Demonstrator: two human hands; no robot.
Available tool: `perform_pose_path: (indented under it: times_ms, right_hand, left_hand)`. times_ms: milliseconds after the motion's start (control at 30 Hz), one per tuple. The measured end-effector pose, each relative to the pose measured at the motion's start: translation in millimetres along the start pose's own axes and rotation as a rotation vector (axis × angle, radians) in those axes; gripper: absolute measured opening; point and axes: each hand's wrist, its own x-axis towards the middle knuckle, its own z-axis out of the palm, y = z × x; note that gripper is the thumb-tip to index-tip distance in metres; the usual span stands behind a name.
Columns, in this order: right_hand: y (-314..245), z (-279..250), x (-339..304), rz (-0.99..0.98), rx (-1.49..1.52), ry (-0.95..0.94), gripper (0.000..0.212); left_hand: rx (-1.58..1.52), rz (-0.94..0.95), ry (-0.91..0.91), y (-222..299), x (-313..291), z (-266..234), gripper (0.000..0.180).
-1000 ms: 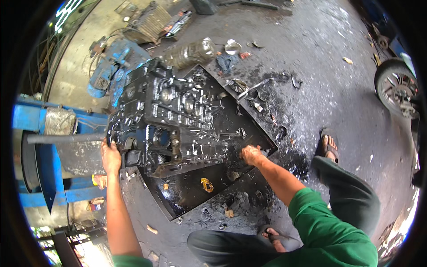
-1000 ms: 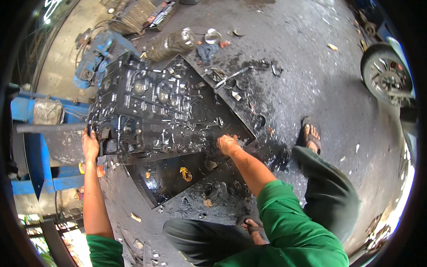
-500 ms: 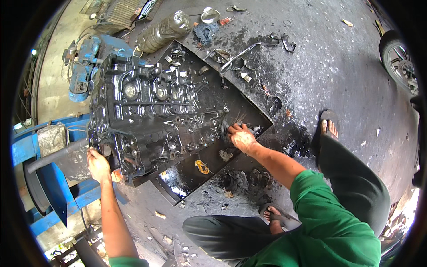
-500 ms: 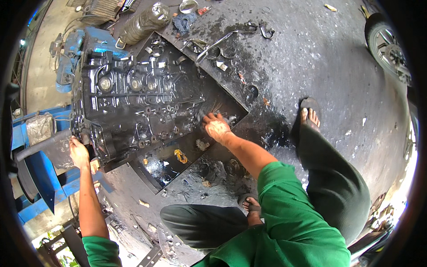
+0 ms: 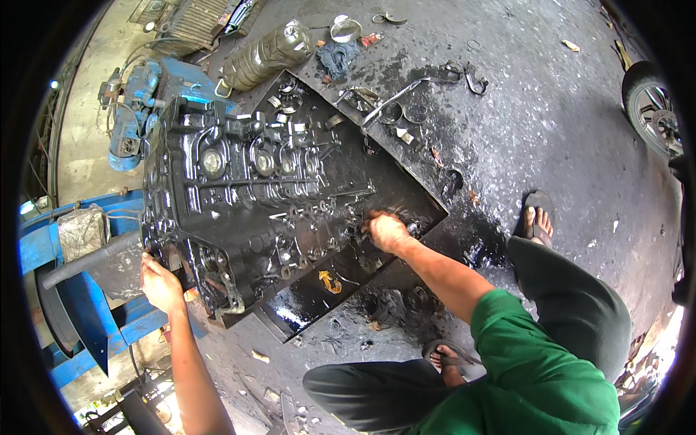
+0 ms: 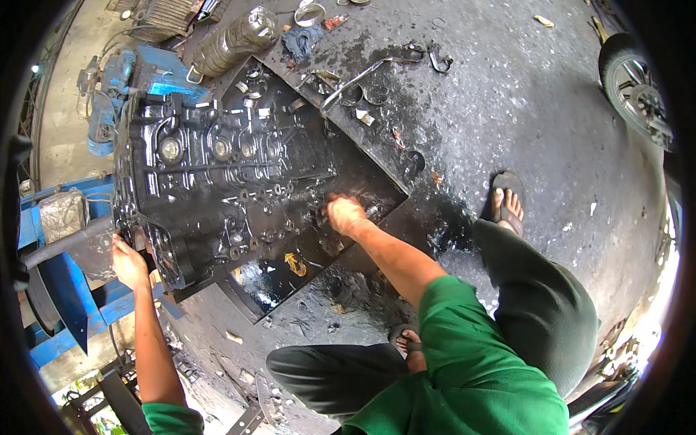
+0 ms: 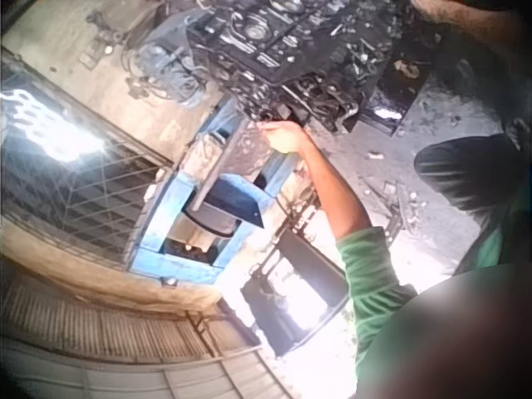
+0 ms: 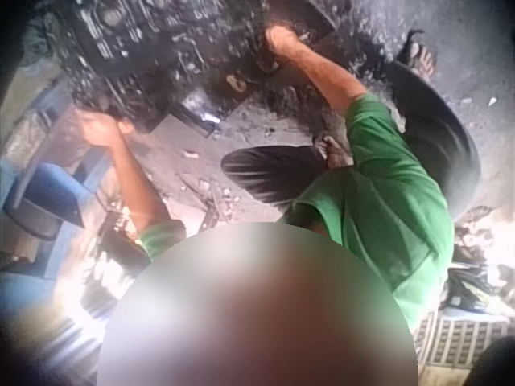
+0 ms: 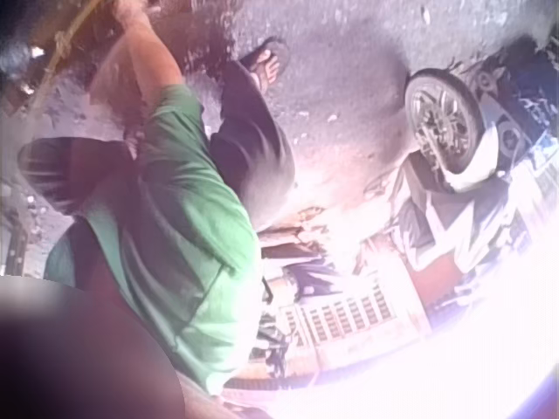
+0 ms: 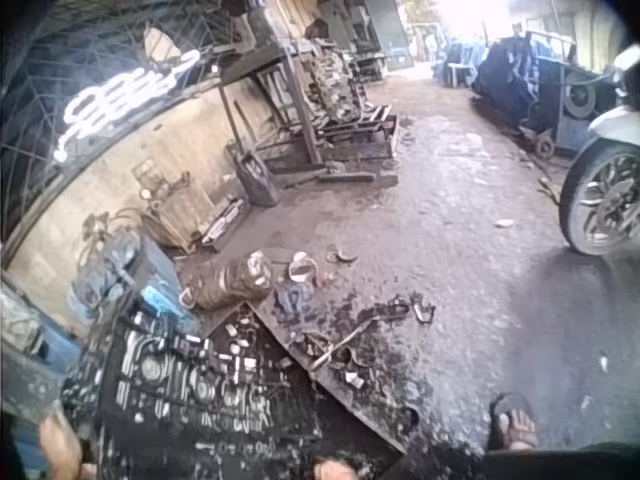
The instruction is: The person cleans a greasy engine block by hand, using a rag to wipe oil and grime from the surface. They repeatedly rub and wipe different areas of the block, occasionally adjusting their grip and repositioning the rag.
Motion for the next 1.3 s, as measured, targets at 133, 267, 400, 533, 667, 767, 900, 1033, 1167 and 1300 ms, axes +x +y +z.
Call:
perform_pose_path:
  times_ms: [133,267,400,533,667,767,900,1033,1167,1300]
  right_hand:
    - [7.6,-41.0,13.2,0.102,0.560,0.313,0.028]
    - [-23.4,-57.3,79.9,-0.042,0.505,0.416,0.035]
    - [-31.7,-48.2,133.1,-0.002,-0.079,-0.009,0.038]
    - [1.3,-55.3,120.7,-0.112,-0.266,-0.051,0.027]
    - [3.4,-71.7,125.6,-0.019,-0.138,-0.106,0.025]
    - [-21.7,-67.1,159.6,0.125,-0.023,-0.045,0.028]
    - [-26.6,-54.7,183.3,0.287,0.617,0.231,0.026]
    - [-18.2,-56.8,184.7,0.447,1.050,0.765,0.033]
    - [-35.1,-52.8,192.1,0.331,0.860,0.641,0.048]
    - [-49.7,-36.0,191.7,0.294,0.689,0.514,0.045]
  left_hand:
    - [-0.008,0.097,0.061,-4.3,5.0,3.5,0.047]
    - [0.028,0.060,0.034,-9.0,6.7,6.5,0.042]
    - [0.025,-0.003,-0.007,-9.9,8.3,5.3,0.041]
    - [-0.009,-0.030,-0.003,-13.0,8.9,6.2,0.046]
    - [-0.029,-0.007,0.015,-20.8,11.9,10.3,0.050]
    - [-0.041,-0.018,0.047,-27.9,13.1,13.6,0.053]
    - [-0.066,-0.003,0.025,-38.8,16.3,14.5,0.054]
    - [-0.096,-0.005,0.033,-46.8,18.5,14.6,0.061]
    - [-0.092,-0.105,0.001,-51.3,20.3,12.8,0.064]
    - [-0.077,-0.043,-0.011,-57.6,21.4,11.5,0.061]
